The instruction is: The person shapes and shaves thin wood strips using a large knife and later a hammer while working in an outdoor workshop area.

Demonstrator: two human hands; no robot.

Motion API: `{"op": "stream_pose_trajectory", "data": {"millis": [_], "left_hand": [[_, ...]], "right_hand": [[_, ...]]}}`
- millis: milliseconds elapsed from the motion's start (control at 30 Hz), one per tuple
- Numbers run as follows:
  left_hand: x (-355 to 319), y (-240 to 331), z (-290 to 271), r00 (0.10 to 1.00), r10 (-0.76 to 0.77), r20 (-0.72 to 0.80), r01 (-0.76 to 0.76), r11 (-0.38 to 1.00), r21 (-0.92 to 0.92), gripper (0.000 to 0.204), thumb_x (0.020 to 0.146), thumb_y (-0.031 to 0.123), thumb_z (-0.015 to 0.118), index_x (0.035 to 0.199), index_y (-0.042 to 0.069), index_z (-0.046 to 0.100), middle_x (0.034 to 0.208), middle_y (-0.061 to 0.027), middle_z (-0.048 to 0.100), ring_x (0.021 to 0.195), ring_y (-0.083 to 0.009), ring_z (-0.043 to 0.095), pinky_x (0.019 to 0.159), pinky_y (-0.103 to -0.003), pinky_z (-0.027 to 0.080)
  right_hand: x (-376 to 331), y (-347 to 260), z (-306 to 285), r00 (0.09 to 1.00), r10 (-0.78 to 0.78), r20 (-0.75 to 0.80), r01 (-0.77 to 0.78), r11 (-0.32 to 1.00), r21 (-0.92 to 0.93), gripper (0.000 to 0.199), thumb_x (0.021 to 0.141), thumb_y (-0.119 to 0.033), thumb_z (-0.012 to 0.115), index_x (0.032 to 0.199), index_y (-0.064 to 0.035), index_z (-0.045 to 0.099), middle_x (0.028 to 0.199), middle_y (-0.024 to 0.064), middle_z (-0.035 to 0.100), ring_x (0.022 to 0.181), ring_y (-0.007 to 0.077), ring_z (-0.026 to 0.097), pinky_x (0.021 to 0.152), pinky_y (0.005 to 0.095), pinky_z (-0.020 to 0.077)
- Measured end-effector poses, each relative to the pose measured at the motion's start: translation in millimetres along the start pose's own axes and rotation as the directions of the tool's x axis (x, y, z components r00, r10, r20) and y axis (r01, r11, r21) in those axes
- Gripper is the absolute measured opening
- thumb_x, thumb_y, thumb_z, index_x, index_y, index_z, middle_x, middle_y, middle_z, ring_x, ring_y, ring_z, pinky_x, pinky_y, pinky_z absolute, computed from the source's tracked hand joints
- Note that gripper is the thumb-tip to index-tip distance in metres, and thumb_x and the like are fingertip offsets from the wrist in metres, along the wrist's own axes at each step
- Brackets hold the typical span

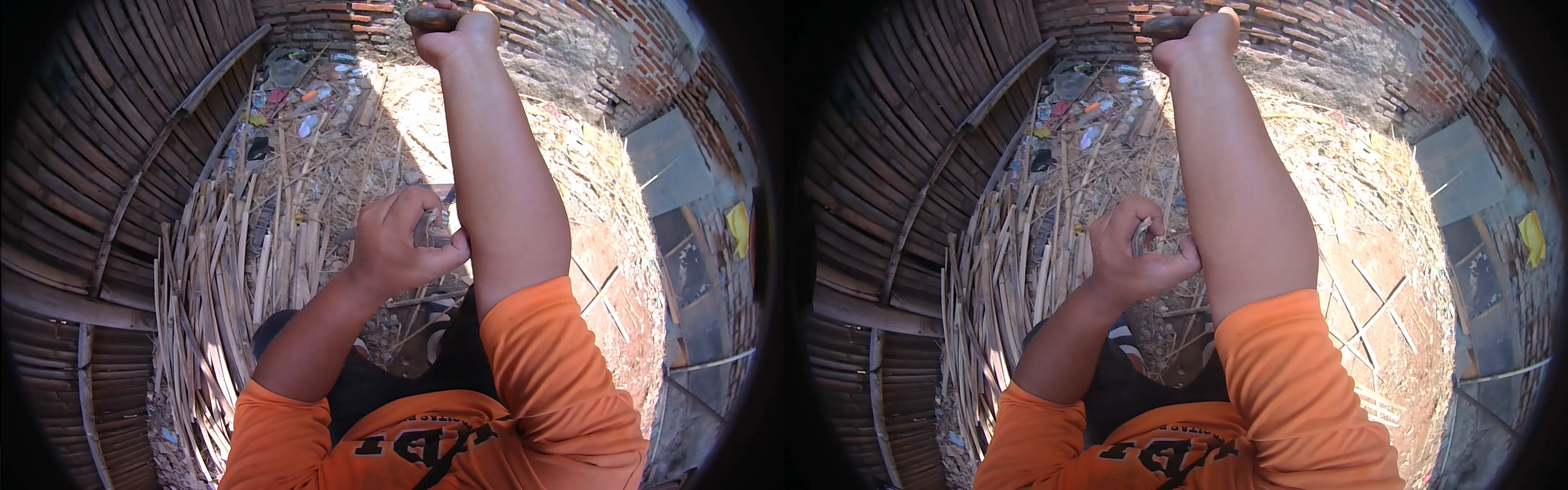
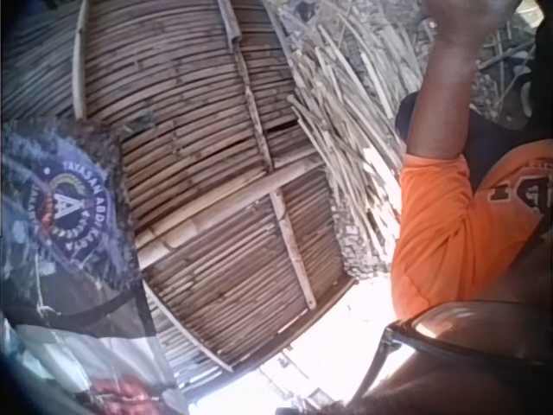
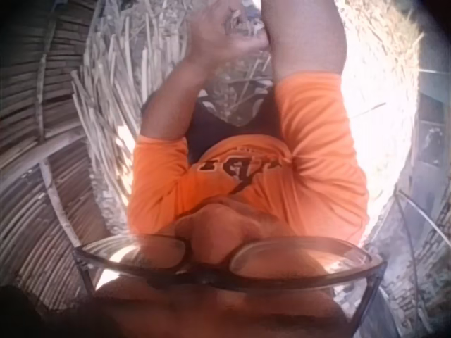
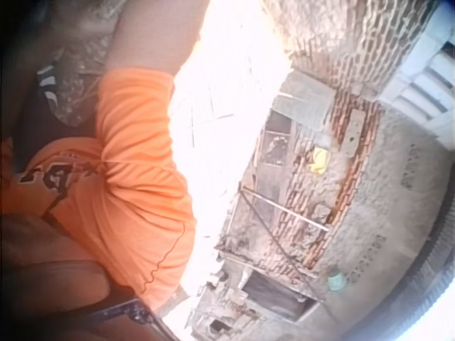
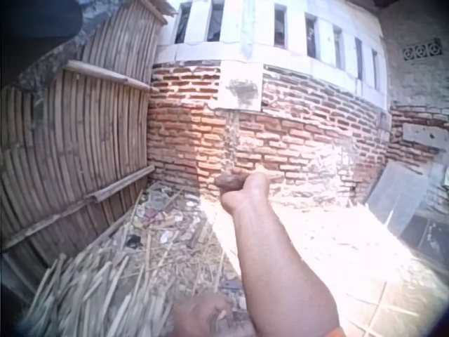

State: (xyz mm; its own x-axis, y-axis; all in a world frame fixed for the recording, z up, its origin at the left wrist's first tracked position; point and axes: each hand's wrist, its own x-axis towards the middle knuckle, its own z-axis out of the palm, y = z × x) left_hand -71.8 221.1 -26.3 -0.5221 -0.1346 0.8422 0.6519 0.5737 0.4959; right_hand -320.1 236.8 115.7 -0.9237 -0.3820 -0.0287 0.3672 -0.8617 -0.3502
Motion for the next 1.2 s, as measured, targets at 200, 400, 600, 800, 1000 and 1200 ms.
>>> {"op": "stream_pose_trajectory", "data": {"millis": [200,400,600,800,1000,1200], "left_hand": [[-2,4,-4,0.989,0.078,0.127,-0.059,0.987,-0.147,0.047,0.061,0.023,0.092,0.086,0.011,0.054,0.071,-0.0025,0.058,0.057,-0.0165,0.059,0.053,-0.028,0.046],[-1,4,4,0.992,0.015,0.126,-0.002,0.994,-0.105,0.042,0.064,0.023,0.086,0.09,0.005,0.059,0.069,-0.0087,0.058,0.058,-0.0282,0.062,0.055,-0.039,0.05],[-1,-4,3,1.0,-0.001,-0.024,0.001,1.0,0.026,0.035,0.069,0.018,0.084,0.088,0.006,0.057,0.069,-0.0081,0.057,0.056,-0.0255,0.06,0.054,-0.037,0.049],[21,-11,-60,0.951,-0.291,-0.1,0.277,0.951,-0.136,0.038,0.074,0.009,0.087,0.084,0.009,0.051,0.067,0.0036,0.05,0.055,-0.0049,0.045,0.05,-0.021,0.036],[28,-31,-110,0.931,-0.313,-0.188,0.169,0.826,-0.538,0.044,0.077,0.001,0.087,0.082,0.013,0.045,0.068,0.0052,0.046,0.063,-0.0028,0.042,0.057,-0.019,0.036],[23,-60,-137,0.87,-0.398,-0.289,0.217,0.838,-0.5,0.045,0.08,0.012,0.087,0.08,0.015,0.042,0.064,0.0047,0.04,0.056,-0.0072,0.035,0.057,-0.026,0.03]], "right_hand": [[6,-26,7,0.999,-0.021,-0.046,0.018,0.998,-0.06,0.023,0.1,-0.021,0.036,0.087,-0.0041,0.043,0.061,0.0002,0.033,0.046,0.0118,0.033,0.043,0.0261,0.0336],[12,-11,-21,0.994,-0.09,-0.054,0.088,0.995,-0.049,0.042,0.105,-0.044,0.046,0.087,-0.0054,0.043,0.065,0.0046,0.035,0.047,0.016,0.033,0.041,0.0281,0.0312],[-37,6,-25,0.989,-0.129,-0.068,0.121,0.987,-0.109,0.045,0.108,-0.045,0.034,0.1,-0.001,0.042,0.086,0.0092,0.051,0.065,0.0193,0.048,0.058,0.0354,0.0478],[-88,11,-90,1.0,-0.015,-0.014,0.006,0.875,-0.483,0.033,0.103,-0.04,0.054,0.096,-0.0078,0.047,0.073,0.0034,0.049,0.058,0.0146,0.046,0.057,0.0335,0.0433],[-168,53,-181,0.995,0.096,-0.028,-0.056,0.309,-0.95,0.029,0.093,-0.026,0.073,0.104,-0.003,0.059,0.07,0.0013,0.056,0.054,0.0104,0.052,0.05,0.0274,0.0403],[-197,111,-244,0.982,0.153,0.11,0.093,0.116,-0.989,0.042,0.088,-0.028,0.075,0.113,0.0033,0.061,0.087,0.0169,0.07,0.081,0.0275,0.067,0.075,0.0405,0.0514]]}}
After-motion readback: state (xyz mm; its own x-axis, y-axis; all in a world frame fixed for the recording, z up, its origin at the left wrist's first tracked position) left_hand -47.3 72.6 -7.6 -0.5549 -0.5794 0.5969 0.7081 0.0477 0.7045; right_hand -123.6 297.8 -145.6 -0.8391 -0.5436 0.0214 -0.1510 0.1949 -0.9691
